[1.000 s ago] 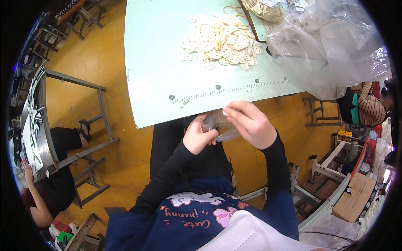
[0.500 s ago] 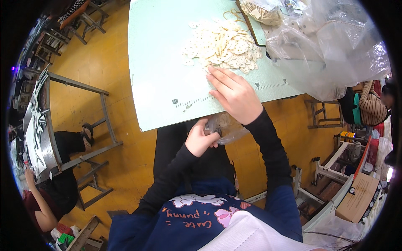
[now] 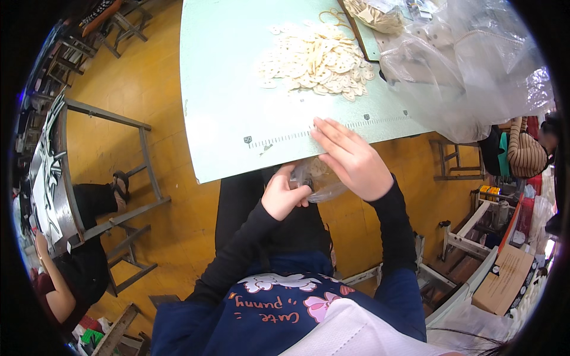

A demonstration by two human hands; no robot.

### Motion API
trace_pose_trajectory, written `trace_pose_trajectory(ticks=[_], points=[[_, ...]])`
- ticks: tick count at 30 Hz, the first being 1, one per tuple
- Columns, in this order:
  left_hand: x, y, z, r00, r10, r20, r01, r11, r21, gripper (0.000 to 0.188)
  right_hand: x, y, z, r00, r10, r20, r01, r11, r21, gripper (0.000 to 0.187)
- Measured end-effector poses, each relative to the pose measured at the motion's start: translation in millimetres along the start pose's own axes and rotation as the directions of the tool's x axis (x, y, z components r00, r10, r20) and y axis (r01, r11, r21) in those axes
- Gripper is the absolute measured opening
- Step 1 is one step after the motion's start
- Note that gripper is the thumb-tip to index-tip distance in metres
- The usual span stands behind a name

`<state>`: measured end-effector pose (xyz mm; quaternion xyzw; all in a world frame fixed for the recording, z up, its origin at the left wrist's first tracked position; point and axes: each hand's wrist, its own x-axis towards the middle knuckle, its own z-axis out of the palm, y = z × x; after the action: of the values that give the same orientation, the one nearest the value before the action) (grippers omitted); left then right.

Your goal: The person picks up small white lace-like craft pieces from a table and places them into a clear plastic bag. They handle the items one at a time, occasionally adjusting the bag and the pile of pieces on the table.

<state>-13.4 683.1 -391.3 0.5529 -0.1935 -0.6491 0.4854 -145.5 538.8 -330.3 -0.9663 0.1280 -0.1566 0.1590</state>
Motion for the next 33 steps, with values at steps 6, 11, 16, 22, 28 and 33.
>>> trace_pose_trajectory(ticks=[6,11,16,22,28,33], points=[[2,-2,1,0.999,0.051,0.011,-0.051,0.999,0.006,0.070,-26,-28,-25,0.994,0.034,0.106,-0.038,0.998,0.044,0.038],[2,-2,2,1.000,0.029,-0.001,-0.029,1.000,0.004,0.070,5,-19,-16,0.999,0.009,-0.054,-0.007,0.999,0.044,0.038],[1,-2,1,1.000,0.018,-0.005,-0.018,1.000,0.007,0.070,56,-3,22,0.986,-0.037,-0.162,0.017,0.993,-0.120,0.043],[1,-1,-1,1.000,0.014,0.023,-0.014,1.000,-0.010,0.067,34,-6,18,0.996,0.004,-0.087,-0.016,0.991,-0.136,0.042],[0,1,0,1.000,0.011,0.019,-0.010,1.000,-0.022,0.068,4,-6,-2,0.992,0.098,-0.074,-0.096,0.995,0.026,0.044],[1,0,0,1.000,0.014,0.018,-0.013,1.000,-0.025,0.069,9,-4,8,0.991,0.065,-0.114,-0.067,0.998,-0.011,0.040]])
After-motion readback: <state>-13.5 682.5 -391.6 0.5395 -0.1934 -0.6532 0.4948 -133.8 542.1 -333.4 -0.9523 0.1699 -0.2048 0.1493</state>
